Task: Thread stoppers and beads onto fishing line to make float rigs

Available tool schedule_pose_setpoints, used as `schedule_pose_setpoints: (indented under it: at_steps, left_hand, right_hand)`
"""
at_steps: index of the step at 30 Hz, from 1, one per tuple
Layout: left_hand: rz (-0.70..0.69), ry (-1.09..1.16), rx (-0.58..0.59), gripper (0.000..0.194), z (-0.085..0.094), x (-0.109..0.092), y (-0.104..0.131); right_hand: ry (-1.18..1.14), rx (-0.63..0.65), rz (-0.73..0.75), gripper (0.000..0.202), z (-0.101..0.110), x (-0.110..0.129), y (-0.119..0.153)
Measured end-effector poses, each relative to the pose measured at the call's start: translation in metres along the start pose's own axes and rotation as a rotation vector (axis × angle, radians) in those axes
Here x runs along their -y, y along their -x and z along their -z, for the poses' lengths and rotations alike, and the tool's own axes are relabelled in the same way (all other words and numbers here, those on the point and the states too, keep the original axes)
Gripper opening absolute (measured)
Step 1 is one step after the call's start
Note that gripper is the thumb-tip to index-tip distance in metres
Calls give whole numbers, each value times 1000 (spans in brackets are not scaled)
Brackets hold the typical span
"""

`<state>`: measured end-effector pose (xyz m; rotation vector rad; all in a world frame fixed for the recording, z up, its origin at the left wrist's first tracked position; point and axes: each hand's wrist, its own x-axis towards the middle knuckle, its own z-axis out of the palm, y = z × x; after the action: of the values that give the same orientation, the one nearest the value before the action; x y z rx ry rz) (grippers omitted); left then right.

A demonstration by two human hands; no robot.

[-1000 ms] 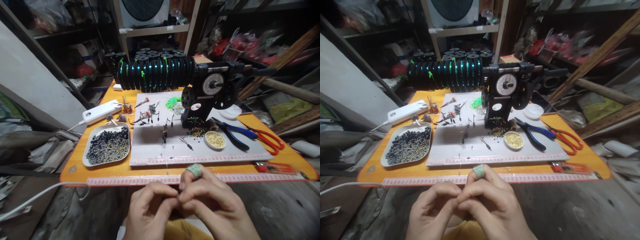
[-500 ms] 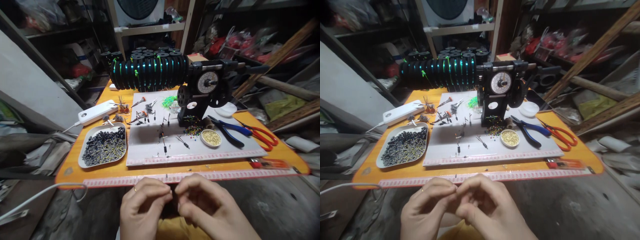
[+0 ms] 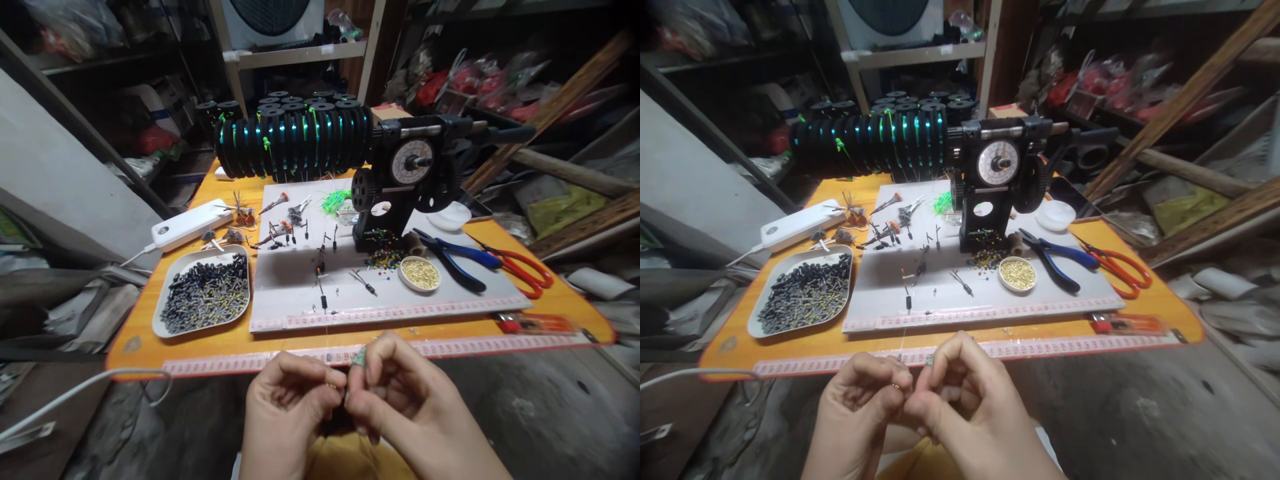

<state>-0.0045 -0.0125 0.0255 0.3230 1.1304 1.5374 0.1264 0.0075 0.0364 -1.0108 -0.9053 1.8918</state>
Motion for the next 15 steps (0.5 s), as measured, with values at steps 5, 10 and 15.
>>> schedule_pose_setpoints:
  at_steps: [5, 10, 15]
  left_hand:
    - [26, 28, 13, 34, 1, -1, -1]
    - [24, 1, 16, 34, 1, -1, 0]
    - [56, -56, 93, 31, 5, -3, 0]
  right_hand:
    - [25, -42, 1, 37, -3, 2, 0]
    - [27, -15, 0, 39, -3, 3, -2]
    - [22, -17, -33, 47, -3, 5, -3]
